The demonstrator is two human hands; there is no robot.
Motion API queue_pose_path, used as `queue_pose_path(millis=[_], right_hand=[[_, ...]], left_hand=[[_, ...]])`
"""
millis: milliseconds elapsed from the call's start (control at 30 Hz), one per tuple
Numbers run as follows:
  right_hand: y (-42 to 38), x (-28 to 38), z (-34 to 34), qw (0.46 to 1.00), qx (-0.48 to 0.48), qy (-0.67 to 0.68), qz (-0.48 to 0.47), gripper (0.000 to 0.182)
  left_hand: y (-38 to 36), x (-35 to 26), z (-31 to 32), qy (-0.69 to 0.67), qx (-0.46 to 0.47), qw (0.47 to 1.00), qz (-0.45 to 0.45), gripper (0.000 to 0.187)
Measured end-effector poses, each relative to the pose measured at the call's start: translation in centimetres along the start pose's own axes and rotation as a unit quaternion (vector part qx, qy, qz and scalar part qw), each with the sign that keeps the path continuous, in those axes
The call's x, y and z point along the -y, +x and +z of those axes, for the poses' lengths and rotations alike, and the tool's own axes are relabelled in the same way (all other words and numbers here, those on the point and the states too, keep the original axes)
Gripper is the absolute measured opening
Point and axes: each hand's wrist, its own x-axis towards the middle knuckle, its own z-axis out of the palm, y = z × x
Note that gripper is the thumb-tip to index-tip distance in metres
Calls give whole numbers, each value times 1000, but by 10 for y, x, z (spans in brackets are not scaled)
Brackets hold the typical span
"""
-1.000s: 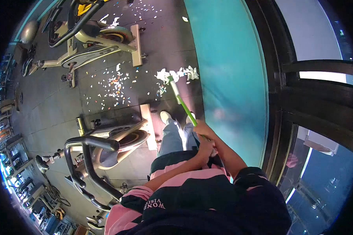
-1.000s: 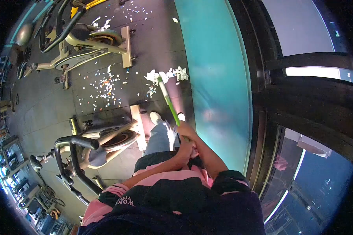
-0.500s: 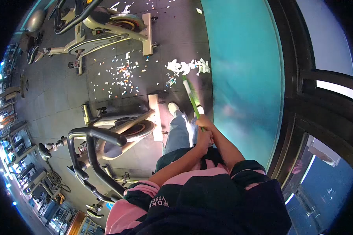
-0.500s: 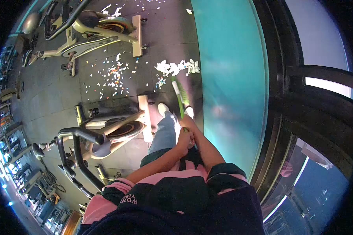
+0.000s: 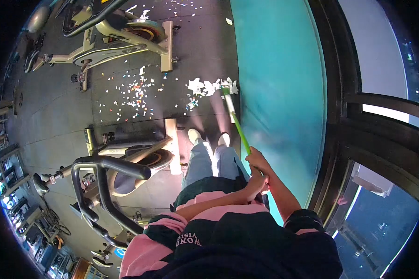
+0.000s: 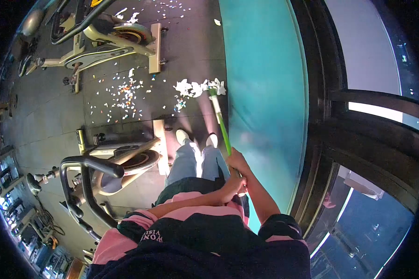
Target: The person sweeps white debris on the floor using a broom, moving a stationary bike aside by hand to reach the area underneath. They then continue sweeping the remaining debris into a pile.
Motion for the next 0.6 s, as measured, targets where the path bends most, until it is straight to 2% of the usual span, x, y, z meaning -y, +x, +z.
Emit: queue_pose_path(millis=[33,67,100,133,167,233,300,333,400,433,500,533,600], right_hand=[[8,0,0,1000,0,-2,1,37],[20,3,1,999,1,-15,42,37],[34,6,3,996,3,-28,82,38],[59,-3,15,996,26,-3,82,35],[86,-17,33,995,49,23,81,33],[117,-20,59,998,21,67,0,30],[125,-1,73,998,-23,-27,-48,30],[122,9,75,998,-22,-24,-48,30],[108,28,63,991,36,-59,-115,34],[86,47,43,992,62,-69,-84,36],[64,39,30,993,72,-19,-96,35],[54,38,20,990,82,32,-107,34],[21,54,-22,989,97,36,-110,34]], left_hand=[[-8,-21,9,19,-75,996,41,25],[-13,-33,13,38,-151,984,81,26],[14,-15,-26,190,-133,948,219,47],[41,3,-65,335,-109,869,348,68],[38,-6,-66,336,-110,869,346,68],[19,-48,-59,162,-157,944,241,67],[2,-80,-45,-19,-199,972,126,66],[-1,-80,-40,-17,-201,971,125,66],[-5,-76,-25,0,-275,949,154,53],[-4,-72,-16,-2,-274,949,157,53],[0,-58,1,16,-283,947,151,82],[3,-50,7,15,-283,947,153,82],[11,-32,21,50,-281,954,96,87]])
